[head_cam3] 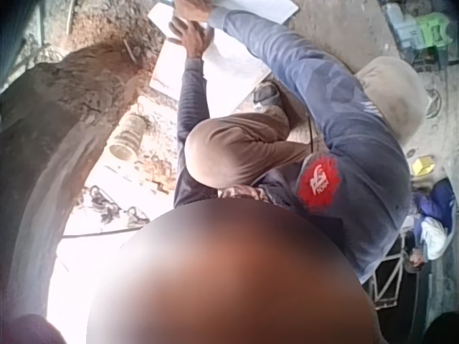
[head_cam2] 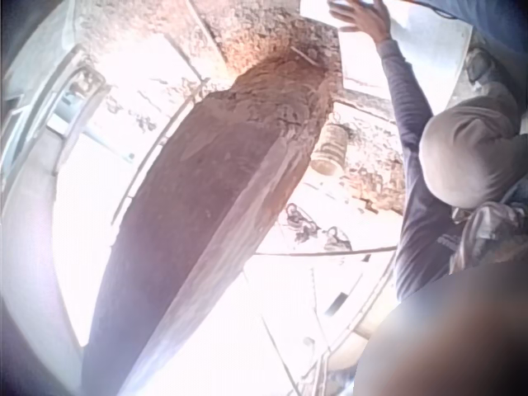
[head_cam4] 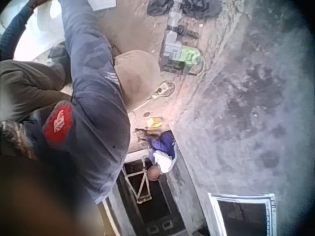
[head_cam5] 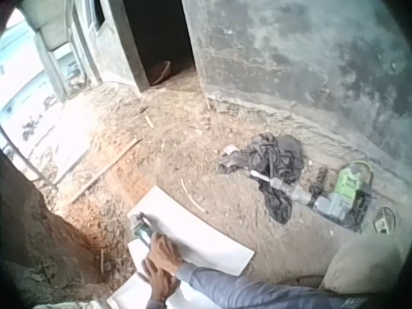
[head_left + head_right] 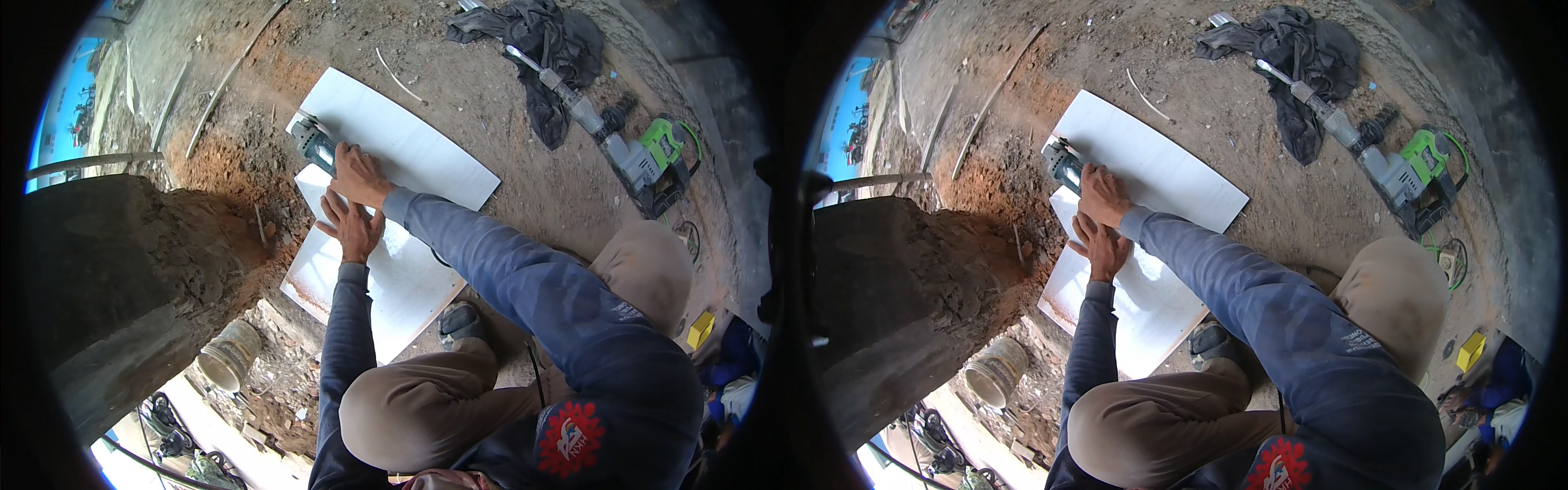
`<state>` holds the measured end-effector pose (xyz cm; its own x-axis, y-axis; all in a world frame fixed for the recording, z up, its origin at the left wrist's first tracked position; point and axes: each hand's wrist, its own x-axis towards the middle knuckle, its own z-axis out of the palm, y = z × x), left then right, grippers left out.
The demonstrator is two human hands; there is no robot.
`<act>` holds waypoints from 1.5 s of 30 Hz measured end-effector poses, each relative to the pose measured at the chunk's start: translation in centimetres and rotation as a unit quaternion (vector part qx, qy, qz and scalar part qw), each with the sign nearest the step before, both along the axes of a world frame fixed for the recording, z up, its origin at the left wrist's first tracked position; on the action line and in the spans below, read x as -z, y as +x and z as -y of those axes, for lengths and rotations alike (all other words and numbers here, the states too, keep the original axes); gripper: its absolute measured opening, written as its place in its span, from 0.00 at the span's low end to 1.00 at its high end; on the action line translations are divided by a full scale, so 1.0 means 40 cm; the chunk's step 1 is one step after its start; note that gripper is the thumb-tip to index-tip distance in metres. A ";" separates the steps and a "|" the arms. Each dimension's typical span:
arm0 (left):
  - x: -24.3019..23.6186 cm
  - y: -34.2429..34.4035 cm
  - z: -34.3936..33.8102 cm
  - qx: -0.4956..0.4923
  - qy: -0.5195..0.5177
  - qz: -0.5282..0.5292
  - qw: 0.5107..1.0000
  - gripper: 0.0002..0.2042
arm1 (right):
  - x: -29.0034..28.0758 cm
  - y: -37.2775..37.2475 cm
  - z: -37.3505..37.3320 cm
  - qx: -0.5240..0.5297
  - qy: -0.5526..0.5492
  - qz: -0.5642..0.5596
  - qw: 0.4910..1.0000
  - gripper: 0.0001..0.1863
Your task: The person sits on the ground and uses an angle grinder to cut a white rectangular tile. They align the tile, make a straight cut, and then trim the edge of the cut piece.
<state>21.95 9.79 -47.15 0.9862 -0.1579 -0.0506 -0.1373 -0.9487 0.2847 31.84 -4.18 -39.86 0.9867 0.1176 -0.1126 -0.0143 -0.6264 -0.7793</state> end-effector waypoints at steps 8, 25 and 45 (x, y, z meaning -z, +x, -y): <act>0.004 0.001 -0.001 0.009 0.032 0.015 0.999 0.50 | -0.016 -0.019 0.011 0.005 -0.010 0.010 1.000 0.32; 0.038 0.013 -0.021 0.038 -0.051 0.061 0.996 0.49 | -0.035 -0.054 0.021 0.009 -0.061 -0.001 0.998 0.35; 0.055 0.012 -0.035 0.042 -0.043 0.055 0.997 0.47 | -0.010 -0.093 0.040 0.013 -0.025 0.004 1.000 0.34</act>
<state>22.45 11.20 -49.35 0.9682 -0.2388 0.0741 -0.2496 -0.9058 0.3425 28.11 -5.78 -39.44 0.9902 0.0871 -0.1093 -0.0242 -0.6636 -0.7477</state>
